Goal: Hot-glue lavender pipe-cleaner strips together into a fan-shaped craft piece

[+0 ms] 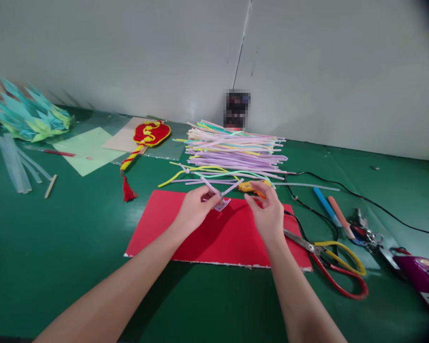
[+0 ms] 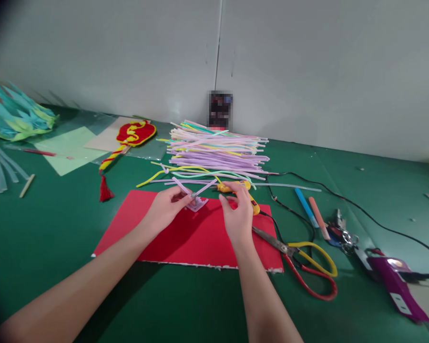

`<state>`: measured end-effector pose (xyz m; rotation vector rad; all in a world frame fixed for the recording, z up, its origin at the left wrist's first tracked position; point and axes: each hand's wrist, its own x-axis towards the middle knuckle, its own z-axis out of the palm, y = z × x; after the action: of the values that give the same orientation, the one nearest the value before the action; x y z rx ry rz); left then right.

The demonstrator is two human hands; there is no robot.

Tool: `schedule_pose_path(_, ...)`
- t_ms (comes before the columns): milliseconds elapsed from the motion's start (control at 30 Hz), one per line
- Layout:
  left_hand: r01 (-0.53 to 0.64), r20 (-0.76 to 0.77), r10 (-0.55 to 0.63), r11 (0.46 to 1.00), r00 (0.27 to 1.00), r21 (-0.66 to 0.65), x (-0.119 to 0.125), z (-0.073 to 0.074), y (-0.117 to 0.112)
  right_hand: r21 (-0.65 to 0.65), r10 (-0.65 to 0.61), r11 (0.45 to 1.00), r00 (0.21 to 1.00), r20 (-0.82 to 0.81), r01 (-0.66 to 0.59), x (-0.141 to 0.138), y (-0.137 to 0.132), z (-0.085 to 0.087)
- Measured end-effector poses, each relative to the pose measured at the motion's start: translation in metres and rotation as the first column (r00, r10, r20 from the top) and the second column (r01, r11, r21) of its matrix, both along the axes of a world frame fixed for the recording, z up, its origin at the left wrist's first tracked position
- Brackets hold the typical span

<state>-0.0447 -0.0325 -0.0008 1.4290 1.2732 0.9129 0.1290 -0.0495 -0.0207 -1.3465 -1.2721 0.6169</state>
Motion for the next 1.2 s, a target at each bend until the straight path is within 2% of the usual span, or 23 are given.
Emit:
schedule_pose_path(167, 0.068, 0.006, -0.068, 0.998, 0.998, -0.013, 0.001, 0.001, -0.001, -0.208, 0.099, 0.969, 0.982, -0.163, -0.132, -0.005, 0.000, 0.004)
schedule_pose_path(300, 0.138, 0.007, -0.138, 0.990, 0.990, -0.012, 0.001, -0.003, -0.003, -0.204, 0.210, 0.947, 0.958, -0.193, -0.249, -0.008, -0.002, 0.004)
schedule_pose_path(467, 0.129, 0.041, -0.128, 0.991, 0.991, -0.037, 0.004, -0.003, -0.004, -0.167, 0.227, 0.953, 0.961, -0.160, -0.253, -0.009, -0.004, 0.005)
schedule_pose_path(567, 0.065, 0.089, -0.060, 0.996, 0.994, -0.062, 0.008, -0.001, -0.008, -0.123, 0.226, 0.964, 0.970, -0.095, -0.236, -0.010, -0.007, 0.009)
schedule_pose_path(733, -0.031, 0.282, 0.078, 0.985, 0.956, -0.170, 0.018, -0.005, -0.015, -0.003, 0.195, 0.980, 0.969, 0.150, -0.197, -0.013, -0.012, 0.015)
schedule_pose_path(833, -0.046, 0.318, 0.091, 0.988, 0.944, -0.148, 0.021, -0.011, -0.015, 0.050, 0.198, 0.975, 0.951, 0.237, -0.216, -0.015, -0.015, 0.015)
schedule_pose_path(900, -0.050, 0.290, 0.080, 0.993, 0.954, -0.111, 0.020, -0.013, -0.014, 0.046, 0.195, 0.976, 0.948, 0.251, -0.212, -0.016, -0.015, 0.016)
schedule_pose_path(1033, -0.048, 0.162, 0.054, 0.998, 0.985, -0.041, 0.017, -0.010, -0.013, -0.028, 0.179, 0.984, 0.977, 0.121, -0.177, -0.016, -0.013, 0.015)
schedule_pose_path(1133, 0.017, 0.113, -0.017, 1.000, 0.993, -0.002, 0.014, -0.005, -0.012, -0.132, 0.136, 0.980, 0.985, -0.108, -0.150, -0.014, -0.008, 0.010)
schedule_pose_path(1200, 0.029, 0.119, -0.031, 0.999, 0.992, 0.021, 0.012, -0.003, -0.009, -0.228, 0.147, 0.951, 0.954, -0.259, -0.209, -0.011, -0.005, 0.007)
